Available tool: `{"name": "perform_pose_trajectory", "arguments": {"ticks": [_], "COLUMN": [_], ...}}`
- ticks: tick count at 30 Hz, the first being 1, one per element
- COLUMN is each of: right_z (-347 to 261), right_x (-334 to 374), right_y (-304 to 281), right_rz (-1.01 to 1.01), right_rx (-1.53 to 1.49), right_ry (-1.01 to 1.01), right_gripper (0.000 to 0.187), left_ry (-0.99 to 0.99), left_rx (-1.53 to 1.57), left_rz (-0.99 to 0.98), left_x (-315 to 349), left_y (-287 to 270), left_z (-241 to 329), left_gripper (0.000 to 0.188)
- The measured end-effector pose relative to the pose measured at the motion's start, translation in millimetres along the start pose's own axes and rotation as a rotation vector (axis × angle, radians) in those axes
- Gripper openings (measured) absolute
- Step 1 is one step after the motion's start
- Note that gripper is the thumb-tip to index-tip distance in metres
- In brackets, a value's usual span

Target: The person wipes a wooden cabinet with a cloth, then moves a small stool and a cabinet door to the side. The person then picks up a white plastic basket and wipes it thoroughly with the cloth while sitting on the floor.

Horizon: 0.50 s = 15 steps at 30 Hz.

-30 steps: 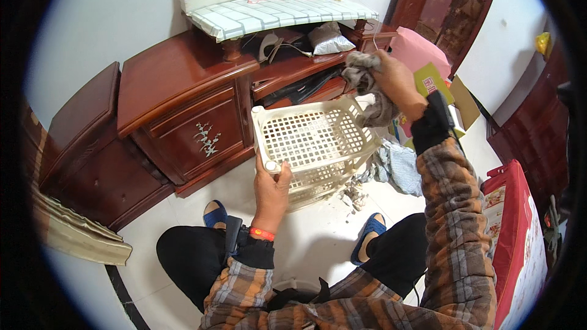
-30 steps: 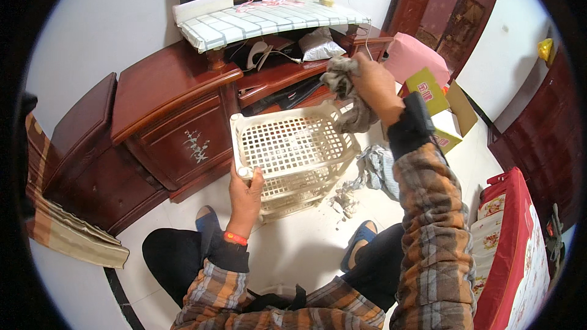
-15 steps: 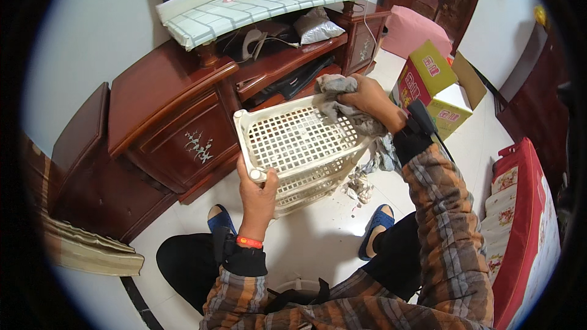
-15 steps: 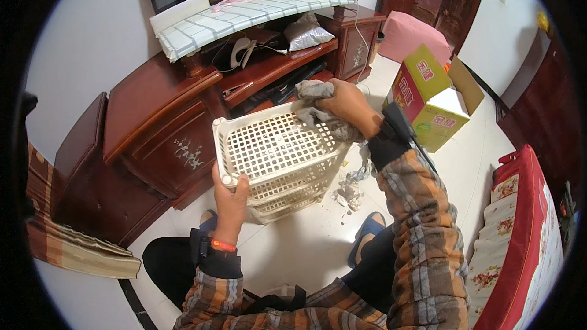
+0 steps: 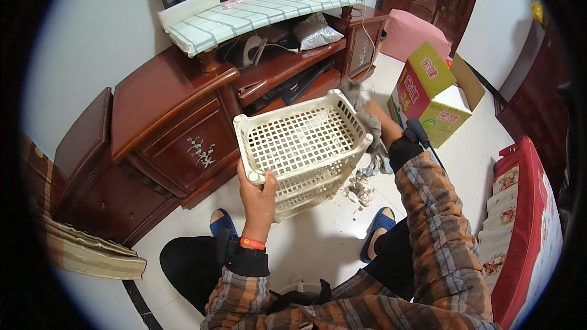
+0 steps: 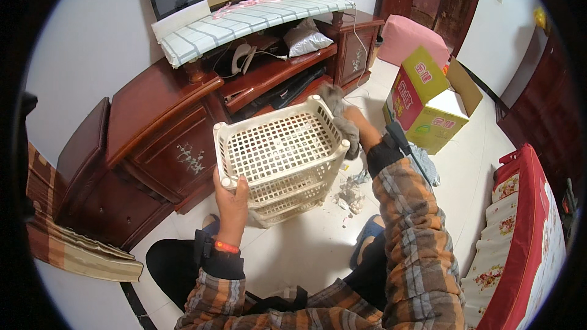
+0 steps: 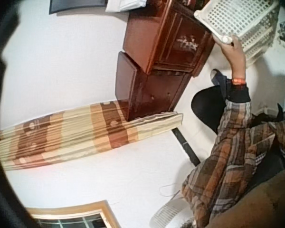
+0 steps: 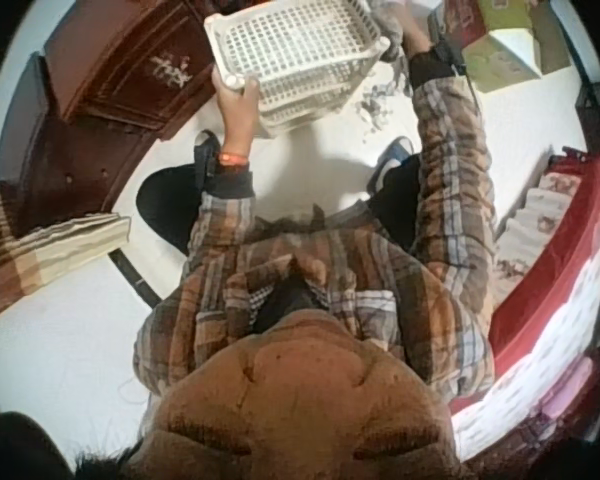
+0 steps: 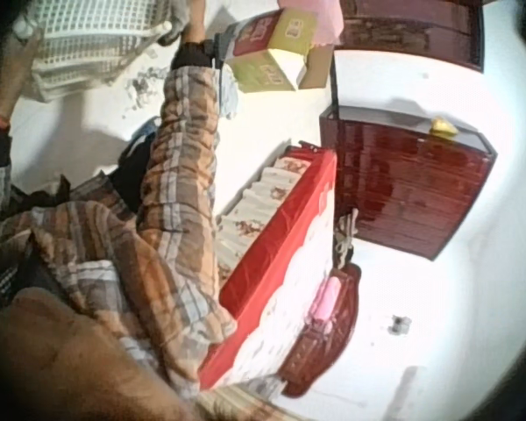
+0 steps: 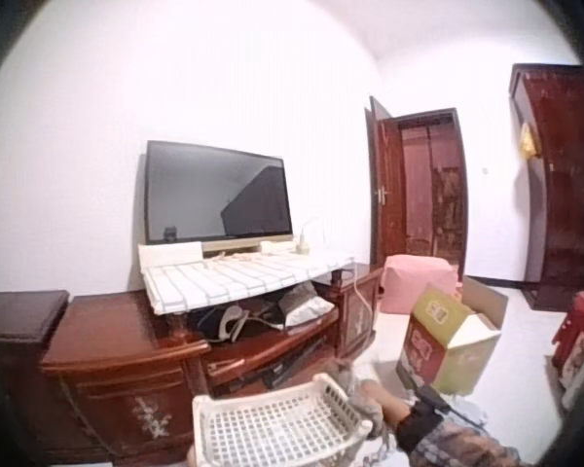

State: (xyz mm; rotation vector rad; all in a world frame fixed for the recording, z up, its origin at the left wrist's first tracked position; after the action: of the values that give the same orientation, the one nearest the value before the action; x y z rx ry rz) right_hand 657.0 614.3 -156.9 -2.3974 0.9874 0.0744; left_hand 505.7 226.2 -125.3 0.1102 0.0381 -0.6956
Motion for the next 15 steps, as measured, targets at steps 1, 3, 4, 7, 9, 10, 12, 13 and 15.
{"name": "perform_pose_trajectory", "arguments": {"ticks": [1,3,4,7,9,10,12,13,15], "right_z": [9.1,12.3,13.5,-19.6,-55.0,-73.1,-105.7,-120.7,-144.3], "right_x": [9.2,24.6,38.6,52.4,56.7,54.6,44.5,38.1,28.2], "right_y": [4.0,3.9,-3.7,-30.5,-50.5,-58.1,-64.5,-63.6,-54.8], "right_rz": [-0.046,-0.073,-0.036,-0.088,0.13,0.257,0.326,0.305,0.28], "right_rx": [0.108,0.236,0.292,0.681,0.721,0.644,0.504,0.42,0.272], "right_ry": [-0.038,-0.197,0.037,0.096,-0.007,-0.048,-0.115,-0.191,-0.273], "right_gripper": [0.045,0.04,0.041,0.037,0.043,0.048,0.048,0.047,0.047], "left_ry": [0.009,0.03,0.03,-0.016,-0.014,-0.028,0.015,0.001,0.028], "left_rx": [-0.003,-0.009,-0.018,-0.03,-0.026,-0.018,-0.011,0.003,0.021], "left_rz": [0.003,0.002,0.002,0.007,0.024,0.036,0.067,0.086,0.109], "left_x": [0.5,0.7,-0.4,0.9,-0.9,-2.9,-5.0,-6.0,-7.9], "left_y": [0.1,-0.8,-1.6,-5.1,-7.3,-7.4,-4.8,-2.6,0.7], "left_z": [0.6,1.5,1.9,1.5,3.4,4.4,7.6,8.0,9.8], "left_gripper": [0.065,0.066,0.066,0.068,0.067,0.066,0.062,0.061,0.058]}}
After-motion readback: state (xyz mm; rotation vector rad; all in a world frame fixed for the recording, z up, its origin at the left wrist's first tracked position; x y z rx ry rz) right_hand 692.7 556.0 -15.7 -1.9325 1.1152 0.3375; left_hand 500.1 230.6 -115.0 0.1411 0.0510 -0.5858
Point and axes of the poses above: each hand's wrist, its own x-axis away from the middle knuckle, its own y-axis out of the palm, z = x × y, the point moved 2 cm from there along -x, towards the middle knuckle, and after that the axes turned 14 degrees about -y, right-handed, at the moved point
